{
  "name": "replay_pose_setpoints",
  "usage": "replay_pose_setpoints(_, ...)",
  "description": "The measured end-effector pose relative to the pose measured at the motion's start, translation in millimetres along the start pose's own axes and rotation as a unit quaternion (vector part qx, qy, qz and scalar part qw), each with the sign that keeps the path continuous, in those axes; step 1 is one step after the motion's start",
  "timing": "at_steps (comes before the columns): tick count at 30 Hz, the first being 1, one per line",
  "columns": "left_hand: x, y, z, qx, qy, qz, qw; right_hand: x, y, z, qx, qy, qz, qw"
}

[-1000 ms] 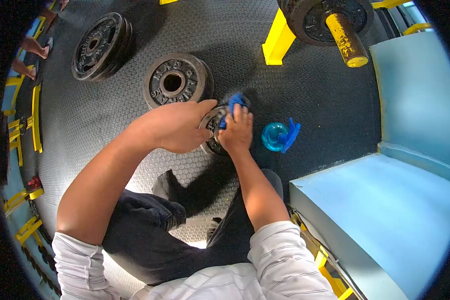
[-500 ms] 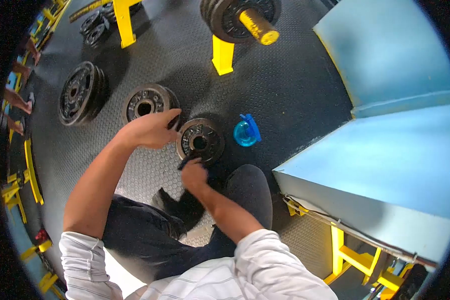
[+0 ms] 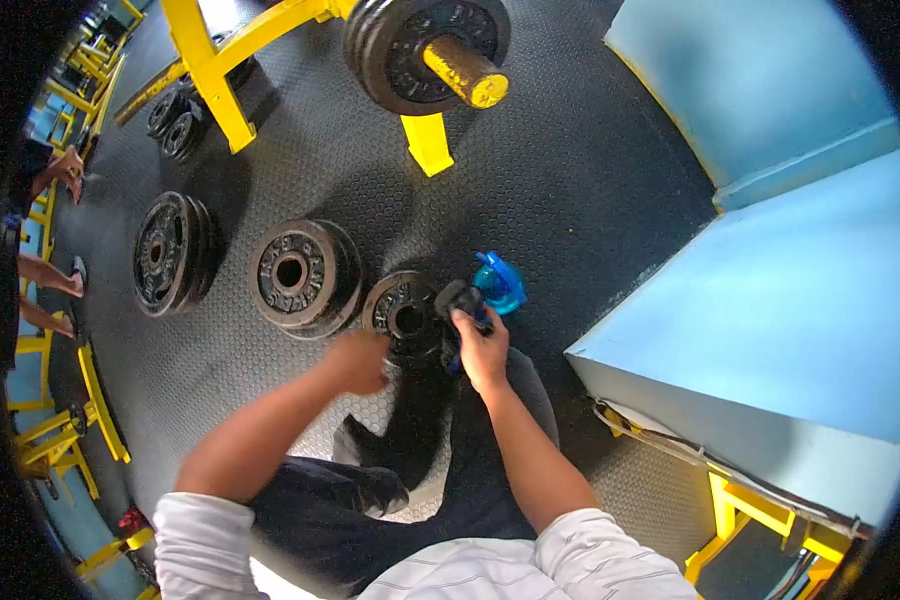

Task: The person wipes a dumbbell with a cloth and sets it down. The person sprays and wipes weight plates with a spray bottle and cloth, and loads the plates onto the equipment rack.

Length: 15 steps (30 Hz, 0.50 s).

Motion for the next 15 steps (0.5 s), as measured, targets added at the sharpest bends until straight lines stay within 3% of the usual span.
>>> replay_pose_setpoints(3, 60.2, -37.1, 39.8, 0.053, -0.035, 0.123, 0.99, -16.0, -20.8, 3.8, 0.077, -0.033, 0.066, 0.994)
replay_pose_setpoints(5, 72.5, -52.8, 53.9, -0.039, -0.187, 0.139, 0.972, -25.5, -40.1, 3.3, 0.182, -0.089, 0.117, 0.972)
replay_pose_setpoints(6, 82.7, -54.6, 60.7, -0.033, -0.185, 0.146, 0.971, -27.1, -45.7, 1.5, 0.218, -0.113, 0.132, 0.961)
replay_pose_setpoints(8, 81.1, -51.4, 71.8, -0.062, -0.282, 0.061, 0.956, -26.5, -37.9, 4.1, 0.205, -0.095, 0.165, 0.96)
replay_pose_setpoints(9, 74.7, -48.2, 75.6, -0.064, -0.281, 0.062, 0.956, -20.6, -25.0, 3.6, 0.196, -0.068, 0.192, 0.959)
replay_pose_setpoints(10, 71.3, -42.5, 81.1, -0.039, -0.224, 0.026, 0.973, -14.8, -14.5, 0.9, 0.26, -0.066, 0.247, 0.931)
replay_pose_setpoints(11, 67.7, -36.6, 83.4, -0.016, -0.168, -0.009, 0.986, -12.4, -4.2, 0.9, 0.26, -0.059, 0.251, 0.93)
replay_pose_setpoints(13, 76.1, -33.8, 86.7, -0.016, -0.197, 0.028, 0.98, 0.1, 8.5, -1.9, 0.314, -0.006, 0.335, 0.888)
replay_pose_setpoints(15, 66.6, -34.1, 83.9, -0.012, -0.226, 0.059, 0.972, 0.9, 11.7, -5.8, 0.297, -0.009, 0.353, 0.887)
Point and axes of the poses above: each hand's wrist, its own z-axis towards the middle knuckle, its own x-axis out of the palm, y = z × x, the point moved 5 cm from there along z, towards the middle knuckle, and after that the axes turned 8 degrees about -x, right-handed, at the moved point
